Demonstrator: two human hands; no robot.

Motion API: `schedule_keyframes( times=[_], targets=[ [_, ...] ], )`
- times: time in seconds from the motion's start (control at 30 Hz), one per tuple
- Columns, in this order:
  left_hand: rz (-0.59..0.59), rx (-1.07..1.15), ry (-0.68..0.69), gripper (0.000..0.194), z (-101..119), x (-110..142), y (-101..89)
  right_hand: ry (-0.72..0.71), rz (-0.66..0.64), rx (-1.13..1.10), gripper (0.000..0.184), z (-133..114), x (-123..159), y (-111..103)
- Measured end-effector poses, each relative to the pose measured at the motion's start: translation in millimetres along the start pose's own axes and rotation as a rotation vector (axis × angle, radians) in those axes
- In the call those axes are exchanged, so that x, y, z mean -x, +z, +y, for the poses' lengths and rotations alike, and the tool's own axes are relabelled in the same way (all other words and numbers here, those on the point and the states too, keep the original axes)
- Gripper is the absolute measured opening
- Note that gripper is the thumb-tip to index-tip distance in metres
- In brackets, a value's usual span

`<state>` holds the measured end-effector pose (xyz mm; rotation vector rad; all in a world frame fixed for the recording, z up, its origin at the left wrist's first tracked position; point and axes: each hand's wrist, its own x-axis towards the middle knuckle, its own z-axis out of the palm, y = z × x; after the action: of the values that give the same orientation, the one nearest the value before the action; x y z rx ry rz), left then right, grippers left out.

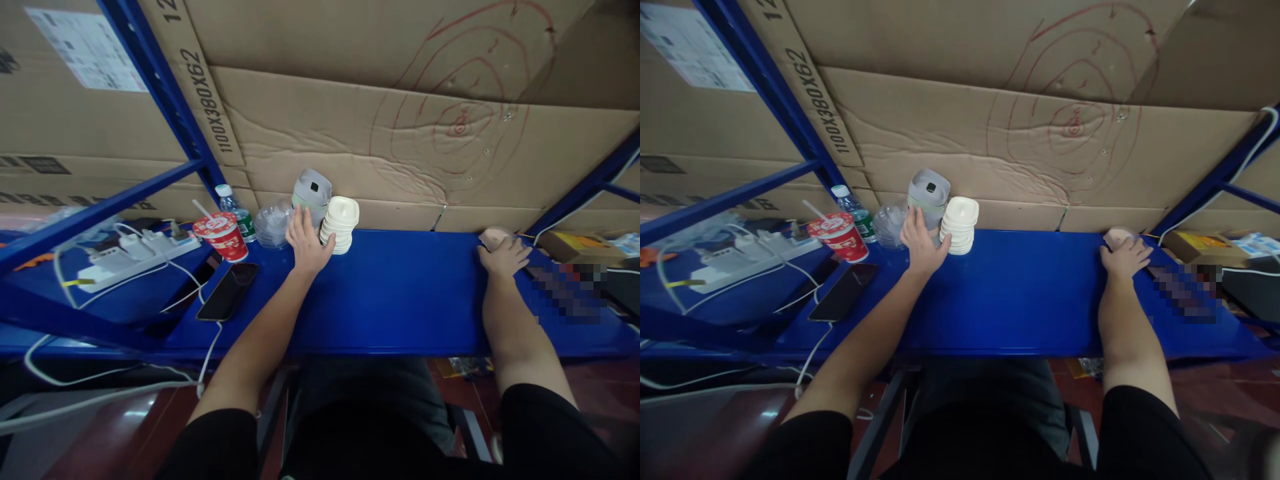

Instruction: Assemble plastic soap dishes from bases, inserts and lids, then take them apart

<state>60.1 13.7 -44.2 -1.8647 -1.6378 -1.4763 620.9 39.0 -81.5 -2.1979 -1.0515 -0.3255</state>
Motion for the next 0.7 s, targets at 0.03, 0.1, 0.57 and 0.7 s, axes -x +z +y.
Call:
schedule_keyframes(
  times=[0.03, 0.1, 0.57, 0.7],
  targets=[
    [-0.002, 0.001, -0.001, 0.099, 0, 0, 0.5, 0.001, -0.023, 0.020, 0.084, -5, 2, -1],
    [-0.011, 0.009, -0.004, 0.100, -1, 0, 1.3, -0.023, 0.007, 0.051, 0.069, -17, 7, -6],
    [-0.010, 0.030, -0.018, 0.098, 6, -2, -4.1, -0.221, -0.240, 0.136, 0.062, -66, 41, -37],
    [-0.006, 0.045, -0.014, 0.097, 7, -2, -6.3, -0.558, -0.425, 0.147, 0.052, -121, 79, -50]
  ],
)
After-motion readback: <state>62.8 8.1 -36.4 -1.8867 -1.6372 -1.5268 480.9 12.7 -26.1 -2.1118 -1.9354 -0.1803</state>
